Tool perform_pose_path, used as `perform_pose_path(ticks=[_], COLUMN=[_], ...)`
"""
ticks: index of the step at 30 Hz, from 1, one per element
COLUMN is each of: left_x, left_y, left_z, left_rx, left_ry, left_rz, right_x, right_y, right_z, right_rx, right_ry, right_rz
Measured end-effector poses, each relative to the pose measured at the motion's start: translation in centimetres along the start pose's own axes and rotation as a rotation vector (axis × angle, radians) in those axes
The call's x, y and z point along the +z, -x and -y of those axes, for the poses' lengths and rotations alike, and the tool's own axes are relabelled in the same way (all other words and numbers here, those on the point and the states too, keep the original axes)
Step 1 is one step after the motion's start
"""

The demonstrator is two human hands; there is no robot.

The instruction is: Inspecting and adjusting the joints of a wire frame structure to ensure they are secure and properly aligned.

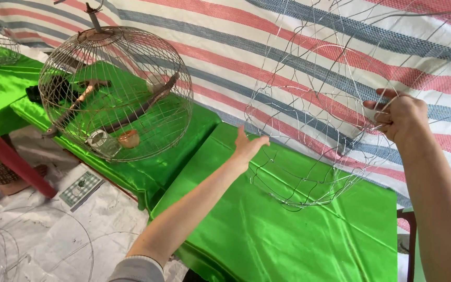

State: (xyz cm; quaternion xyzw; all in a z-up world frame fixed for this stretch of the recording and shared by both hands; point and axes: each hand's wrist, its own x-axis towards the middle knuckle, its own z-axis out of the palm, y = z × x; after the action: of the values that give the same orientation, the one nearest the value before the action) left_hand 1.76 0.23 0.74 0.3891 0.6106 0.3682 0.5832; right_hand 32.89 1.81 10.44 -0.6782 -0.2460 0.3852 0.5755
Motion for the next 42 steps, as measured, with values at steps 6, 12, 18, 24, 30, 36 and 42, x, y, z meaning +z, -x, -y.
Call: perform_pose_path(ticks=[6, 12, 18, 24, 30, 36, 42], left_x=[-1.4, -2.4, -3.7, -7.4, -11.6, -13.3, -14.0], left_y=[1.0, 0.1, 0.6, 2.9, 2.2, 3.5, 0.6], left_z=[-2.2, -3.0, -3.1, -1.5, 2.4, 1.4, 1.3], left_rx=[-0.028, 0.008, 0.141, 0.299, 0.228, 0.112, 0.246], left_ry=[0.08, 0.198, 0.198, 0.108, -0.121, -0.336, -0.519], left_rz=[0.145, 0.186, 0.204, 0.23, 0.182, 0.213, 0.174], right_x=[0.3, 1.4, 1.3, 0.2, 0.4, 3.3, 5.5], right_y=[2.6, 5.9, 8.9, 12.8, 11.4, 12.7, 9.4], right_z=[0.9, 3.3, 5.5, 5.1, -0.1, 0.1, 0.4], right_rx=[0.02, -0.029, -0.063, -0.12, -0.1, -0.028, -0.063], right_ry=[-0.005, -0.031, 0.021, 0.058, 0.026, 0.213, 0.164], right_rz=[0.043, 0.09, 0.061, 0.056, 0.237, 0.298, 0.38])
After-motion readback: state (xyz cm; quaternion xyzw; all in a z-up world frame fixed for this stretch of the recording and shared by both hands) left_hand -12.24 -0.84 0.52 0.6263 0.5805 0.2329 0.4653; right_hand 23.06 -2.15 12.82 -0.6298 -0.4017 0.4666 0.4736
